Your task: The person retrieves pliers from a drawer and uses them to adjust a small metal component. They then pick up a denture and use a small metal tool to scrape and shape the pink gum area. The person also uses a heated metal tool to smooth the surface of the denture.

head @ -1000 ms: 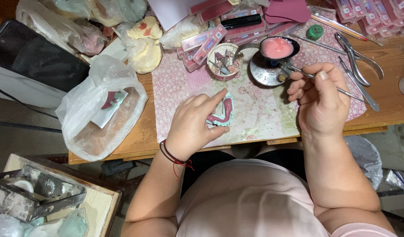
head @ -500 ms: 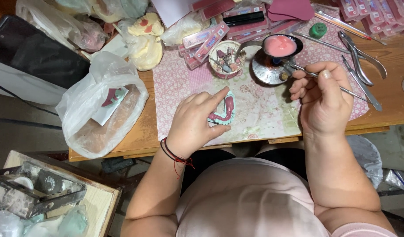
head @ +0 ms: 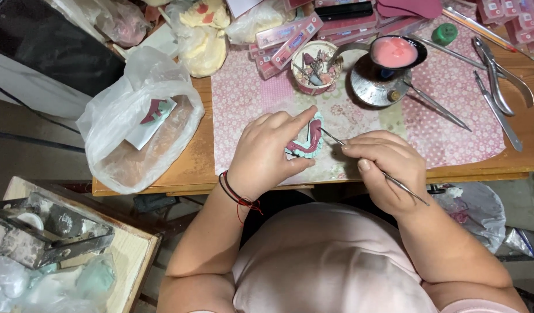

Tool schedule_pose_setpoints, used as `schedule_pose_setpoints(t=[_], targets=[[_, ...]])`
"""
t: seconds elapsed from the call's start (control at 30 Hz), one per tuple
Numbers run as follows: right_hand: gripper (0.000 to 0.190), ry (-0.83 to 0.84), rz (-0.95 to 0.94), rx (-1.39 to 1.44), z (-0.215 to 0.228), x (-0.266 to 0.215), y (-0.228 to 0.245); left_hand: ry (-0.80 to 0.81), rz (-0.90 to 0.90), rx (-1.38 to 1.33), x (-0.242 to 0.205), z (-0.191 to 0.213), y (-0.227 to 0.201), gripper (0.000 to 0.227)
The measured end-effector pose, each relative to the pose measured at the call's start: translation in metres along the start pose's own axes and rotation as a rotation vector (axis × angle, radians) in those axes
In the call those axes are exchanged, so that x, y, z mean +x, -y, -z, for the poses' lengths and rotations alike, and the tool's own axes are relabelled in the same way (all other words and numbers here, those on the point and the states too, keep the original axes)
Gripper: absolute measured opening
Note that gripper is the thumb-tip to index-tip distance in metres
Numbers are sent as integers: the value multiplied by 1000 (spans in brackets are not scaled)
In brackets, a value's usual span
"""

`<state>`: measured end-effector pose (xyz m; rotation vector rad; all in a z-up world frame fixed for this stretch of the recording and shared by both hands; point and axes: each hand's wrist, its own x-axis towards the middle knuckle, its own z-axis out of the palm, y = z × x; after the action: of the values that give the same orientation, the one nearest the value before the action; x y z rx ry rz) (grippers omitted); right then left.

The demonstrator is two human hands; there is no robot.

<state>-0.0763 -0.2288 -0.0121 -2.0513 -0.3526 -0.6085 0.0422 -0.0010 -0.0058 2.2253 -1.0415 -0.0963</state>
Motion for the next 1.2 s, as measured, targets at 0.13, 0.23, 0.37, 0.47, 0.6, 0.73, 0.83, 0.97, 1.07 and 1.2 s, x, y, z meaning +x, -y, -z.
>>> schedule_pose_setpoints(t=[0.13, 0.23, 0.37, 0.47, 0.6, 0.73, 0.83, 0.97, 1.07, 1.2], targets=[[27, 16, 66, -14, -2, 8, 3, 0, -2, -3, -1, 2, -1, 88], [26, 19, 72, -26, -4, 10, 4, -3, -5, 0, 0, 2, -3, 88], [25, 9, 72, -19, -7, 12, 7, -1, -18, 11, 0, 1, -1, 88], [25, 32, 61, -5, -5, 13, 6, -13, -13, -6, -1, 0, 0, 88], [26, 34, 35, 25, 0, 11, 5, -13, -15, -4, -1, 1, 1, 89], [27, 40, 11, 47, 1, 9, 6, -13, -14, -17, -1, 1, 0, 88], [27, 47, -4, 58, 3, 11, 8, -11, -13, -21, -1, 2, -1, 88], [26, 58, -42, 94, 5, 11, 5, -21, -21, -8, 0, 2, -1, 87], [25, 47, -63, 125, 5, 11, 4, -20, -9, 2, 1, 2, -2, 87], [31, -50, -119, 275, 8, -1, -13, -16, -16, 8, -1, 0, -1, 89]])
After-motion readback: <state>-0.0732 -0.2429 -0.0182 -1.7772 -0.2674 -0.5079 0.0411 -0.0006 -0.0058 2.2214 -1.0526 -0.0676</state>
